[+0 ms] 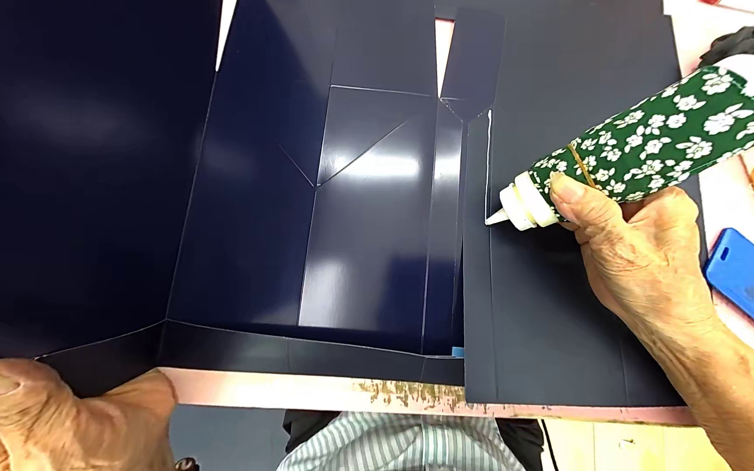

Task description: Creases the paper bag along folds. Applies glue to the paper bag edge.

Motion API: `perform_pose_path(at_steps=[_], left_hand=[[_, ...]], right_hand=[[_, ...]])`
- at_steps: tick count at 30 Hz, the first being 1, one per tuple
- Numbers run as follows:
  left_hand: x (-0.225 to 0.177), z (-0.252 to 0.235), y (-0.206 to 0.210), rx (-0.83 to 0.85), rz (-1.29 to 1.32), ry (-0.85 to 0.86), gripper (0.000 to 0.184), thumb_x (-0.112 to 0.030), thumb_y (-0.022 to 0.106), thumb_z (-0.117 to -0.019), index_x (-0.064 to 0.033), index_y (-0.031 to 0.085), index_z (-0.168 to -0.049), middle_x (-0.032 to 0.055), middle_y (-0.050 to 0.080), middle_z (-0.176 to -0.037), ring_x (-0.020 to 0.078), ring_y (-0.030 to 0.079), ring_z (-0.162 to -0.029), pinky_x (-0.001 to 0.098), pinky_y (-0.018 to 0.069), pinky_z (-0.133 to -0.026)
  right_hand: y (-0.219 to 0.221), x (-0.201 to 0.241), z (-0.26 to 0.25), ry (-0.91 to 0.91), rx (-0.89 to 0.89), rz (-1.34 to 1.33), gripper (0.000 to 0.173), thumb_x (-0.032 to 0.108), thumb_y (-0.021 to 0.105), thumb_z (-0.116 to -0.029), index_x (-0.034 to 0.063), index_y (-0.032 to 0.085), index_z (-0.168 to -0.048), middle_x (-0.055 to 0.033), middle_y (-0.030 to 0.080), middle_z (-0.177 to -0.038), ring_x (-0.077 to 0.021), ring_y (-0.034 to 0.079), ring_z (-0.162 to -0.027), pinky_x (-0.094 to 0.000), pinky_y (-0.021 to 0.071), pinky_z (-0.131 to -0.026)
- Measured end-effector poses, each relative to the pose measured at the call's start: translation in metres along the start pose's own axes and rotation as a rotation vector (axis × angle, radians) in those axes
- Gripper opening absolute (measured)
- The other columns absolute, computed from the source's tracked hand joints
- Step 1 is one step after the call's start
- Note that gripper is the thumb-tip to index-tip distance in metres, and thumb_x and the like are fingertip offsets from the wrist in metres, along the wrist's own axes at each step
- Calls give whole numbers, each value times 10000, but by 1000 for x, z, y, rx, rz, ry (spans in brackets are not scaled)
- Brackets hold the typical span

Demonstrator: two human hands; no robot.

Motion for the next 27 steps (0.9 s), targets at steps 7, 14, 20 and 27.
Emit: perform_pose_path(at_steps=[7, 14, 20, 27], left_hand=[[2, -3, 1, 77, 35, 56, 247, -265, 491, -1070, -89, 537, -1237, 43, 691, -1145, 199, 668, -1133, 426, 535, -1030], [-1, -3, 5, 83, 20, 44, 261, -204, 404, -1089, -72, 515, -1286, 53, 680, -1202, 208, 649, -1185, 432, 515, -1061], [1, -6, 3, 113, -31, 77, 288, -219, 387, -1093, -83, 484, -1328, 25, 655, -1250, 185, 622, -1227, 421, 488, -1092], [1, -8, 5, 174, -41, 98, 314, -230, 404, -1099, -84, 443, -1374, 25, 632, -1295, 185, 601, -1264, 428, 462, -1129]], right_hand=[[0, 5, 22, -11, 17, 14, 328, 175, 723, -947, 128, 554, -1224, 54, 724, -1050, -78, 729, -954, -257, 629, -867], [0, 9, 44, -7, 29, 28, 352, 174, 728, -939, 130, 544, -1236, 59, 716, -1063, -77, 725, -972, -256, 633, -872], [0, 12, 63, -28, 29, 35, 364, 181, 735, -932, 138, 542, -1237, 80, 714, -1067, -57, 720, -974, -232, 630, -863], [-1, 16, 83, -48, 60, 30, 394, 211, 736, -937, 149, 522, -1261, 87, 704, -1106, -59, 710, -1021, -239, 623, -900]])
Point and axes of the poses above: each hand's wrist, its own z-axis away from the middle knuckle, its own y-axis out of the palm, x = y × z, the point moved 7 cm from there along -z, towards the middle knuckle
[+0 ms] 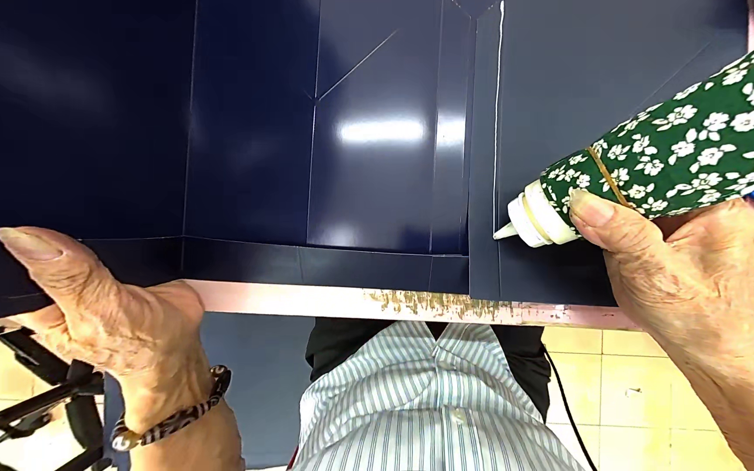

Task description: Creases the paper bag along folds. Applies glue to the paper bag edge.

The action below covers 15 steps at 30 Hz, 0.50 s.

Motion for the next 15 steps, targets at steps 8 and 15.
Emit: perform_pose_path(at_steps=[8, 15], left_hand=[[-4, -11, 2, 93, -13, 39, 294, -234, 418, -1097, -88, 473, -1347, 33, 640, -1270, 198, 612, -1242, 440, 474, -1116], [-66, 3, -47, -17, -354, -237, 170, -49, 456, -1050, 23, 596, -986, -42, 643, -874, -10, 610, -863, 189, 512, -813]], right_hand=[[2, 5, 20, -25, 7, -32, 410, 204, 765, -909, 149, 552, -1254, 81, 714, -1106, -71, 713, -1017, -241, 630, -883], [2, 8, 37, -35, 1, -25, 430, 219, 782, -891, 171, 551, -1250, 112, 718, -1115, -49, 710, -1033, -231, 622, -902]])
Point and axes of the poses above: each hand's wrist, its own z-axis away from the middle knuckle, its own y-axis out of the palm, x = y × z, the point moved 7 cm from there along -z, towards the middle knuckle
